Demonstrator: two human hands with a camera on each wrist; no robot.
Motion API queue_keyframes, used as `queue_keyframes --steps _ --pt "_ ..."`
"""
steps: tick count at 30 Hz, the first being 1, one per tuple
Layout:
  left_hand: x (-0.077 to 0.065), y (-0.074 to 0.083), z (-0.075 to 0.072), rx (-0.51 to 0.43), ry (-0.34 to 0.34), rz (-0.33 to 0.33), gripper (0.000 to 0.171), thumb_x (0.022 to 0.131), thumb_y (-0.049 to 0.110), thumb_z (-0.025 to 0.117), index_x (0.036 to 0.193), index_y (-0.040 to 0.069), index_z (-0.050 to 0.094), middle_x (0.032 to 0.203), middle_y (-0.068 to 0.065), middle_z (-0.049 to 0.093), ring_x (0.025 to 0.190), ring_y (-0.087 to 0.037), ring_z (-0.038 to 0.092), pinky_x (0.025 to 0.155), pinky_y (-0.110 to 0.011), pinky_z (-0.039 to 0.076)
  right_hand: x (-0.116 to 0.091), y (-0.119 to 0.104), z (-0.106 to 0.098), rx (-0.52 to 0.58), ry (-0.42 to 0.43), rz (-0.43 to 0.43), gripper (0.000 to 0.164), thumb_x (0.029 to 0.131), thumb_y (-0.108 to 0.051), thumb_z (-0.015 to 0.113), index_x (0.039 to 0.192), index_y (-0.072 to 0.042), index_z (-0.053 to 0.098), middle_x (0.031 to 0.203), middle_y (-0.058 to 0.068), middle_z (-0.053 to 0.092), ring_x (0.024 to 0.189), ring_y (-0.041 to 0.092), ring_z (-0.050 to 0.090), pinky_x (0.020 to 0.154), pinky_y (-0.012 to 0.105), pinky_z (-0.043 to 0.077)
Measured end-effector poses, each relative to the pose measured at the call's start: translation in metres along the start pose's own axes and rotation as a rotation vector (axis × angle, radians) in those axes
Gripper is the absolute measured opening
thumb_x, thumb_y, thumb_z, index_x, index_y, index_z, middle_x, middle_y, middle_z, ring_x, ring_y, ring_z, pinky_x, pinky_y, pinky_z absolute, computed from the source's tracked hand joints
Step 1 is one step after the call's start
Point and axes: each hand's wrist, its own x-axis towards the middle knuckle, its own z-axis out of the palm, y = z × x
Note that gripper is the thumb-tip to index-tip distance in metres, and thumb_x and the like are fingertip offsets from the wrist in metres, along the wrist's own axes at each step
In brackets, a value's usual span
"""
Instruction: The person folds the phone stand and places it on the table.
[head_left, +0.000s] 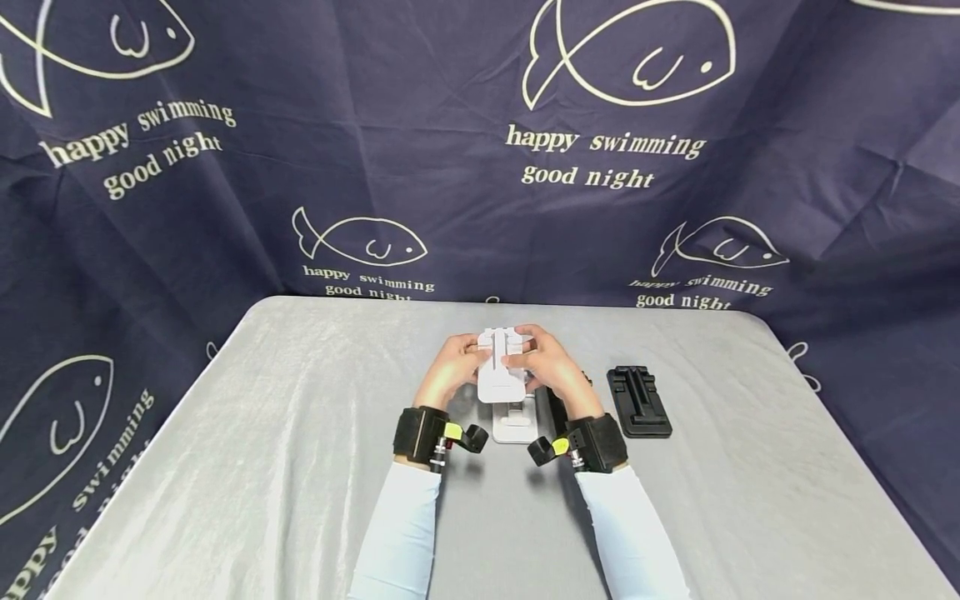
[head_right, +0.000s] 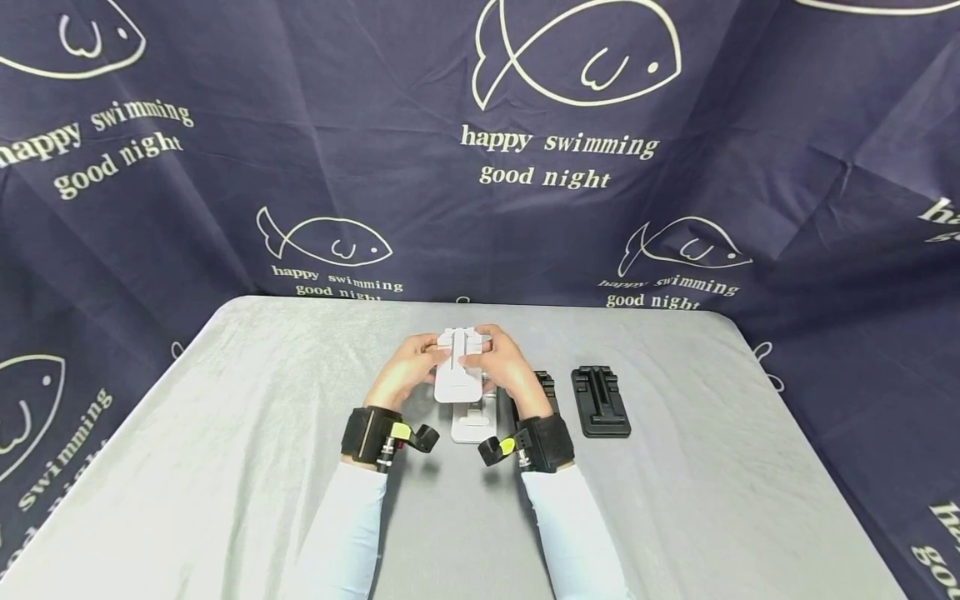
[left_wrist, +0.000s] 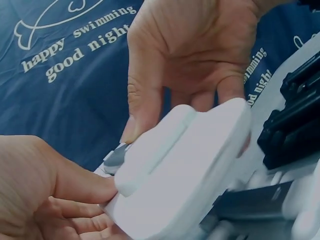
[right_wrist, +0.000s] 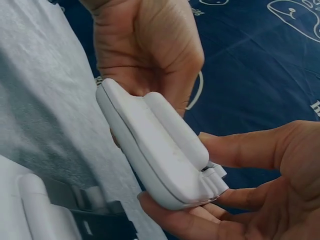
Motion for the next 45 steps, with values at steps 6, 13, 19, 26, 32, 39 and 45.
queue_keyframes --steps 6,13,19,26,32,39,45 --pt "-0.008 0.001 -0.018 0.141 0.030 -0.036 0.034 0.090 0.004 0.053 0.123 -0.005 0.054 0.105 -0.019 0.064 0.074 -0.015 0.059 0.062 -0.028 0.054 0.004 0.001 0.021 0.019 -0.029 0.026 0.064 0.088 -0.004 0.063 0.144 -0.007 0.032 0.110 0.017 0.046 0.077 0.022 0.058 0.057 0.036 0.057" --pt "-0.017 -0.001 -0.043 0.326 0.006 -0.136 0.037 0.084 0.000 0.055 0.120 -0.001 0.047 0.104 -0.019 0.060 0.074 -0.022 0.061 0.066 -0.035 0.056 0.009 0.007 0.050 -0.009 -0.076 0.040 0.064 0.087 -0.004 0.065 0.142 -0.006 0.033 0.101 0.014 0.051 0.073 0.023 0.061 0.057 0.038 0.057" --pt "-0.022 -0.006 -0.053 0.456 -0.082 -0.196 0.037 0.077 -0.006 0.055 0.113 -0.002 0.046 0.095 -0.017 0.062 0.064 -0.023 0.063 0.064 -0.035 0.056 0.009 0.015 0.065 -0.095 -0.129 0.007 0.064 0.086 -0.005 0.066 0.140 -0.001 0.034 0.097 0.016 0.055 0.065 0.023 0.061 0.053 0.036 0.056" --pt "-0.022 -0.007 -0.053 0.520 -0.106 -0.209 0.034 0.073 -0.009 0.054 0.105 -0.002 0.048 0.091 -0.013 0.061 0.065 -0.022 0.064 0.062 -0.032 0.056 0.008 0.016 0.074 -0.223 -0.102 0.011 0.065 0.085 -0.008 0.067 0.140 0.003 0.035 0.104 0.021 0.058 0.066 0.022 0.061 0.052 0.031 0.056" --pt "-0.020 -0.008 -0.051 0.627 -0.059 -0.201 0.031 0.070 -0.008 0.056 0.100 -0.004 0.051 0.089 -0.013 0.059 0.062 -0.022 0.062 0.058 -0.031 0.055 0.005 0.014 0.078 -0.476 -0.037 -0.055 0.063 0.082 -0.015 0.071 0.136 0.004 0.044 0.120 0.025 0.055 0.091 0.029 0.059 0.076 0.039 0.053" --pt "-0.019 -0.010 -0.047 0.694 -0.031 -0.203 0.039 0.070 -0.008 0.058 0.108 -0.006 0.052 0.089 -0.016 0.063 0.056 -0.022 0.062 0.051 -0.028 0.052 0.003 0.015 0.079 -0.579 -0.023 -0.091 0.054 0.083 -0.020 0.070 0.129 0.003 0.055 0.113 0.023 0.054 0.099 0.027 0.050 0.088 0.042 0.048" --pt "-0.017 -0.011 -0.044 0.743 -0.009 -0.208 0.026 0.072 -0.008 0.060 0.095 -0.001 0.051 0.086 -0.015 0.062 0.054 -0.021 0.060 0.049 -0.028 0.050 0.001 0.014 0.079 -0.606 -0.015 -0.125 0.039 0.082 -0.020 0.070 0.113 0.003 0.064 0.095 0.016 0.053 0.090 0.024 0.045 0.075 0.037 0.046"
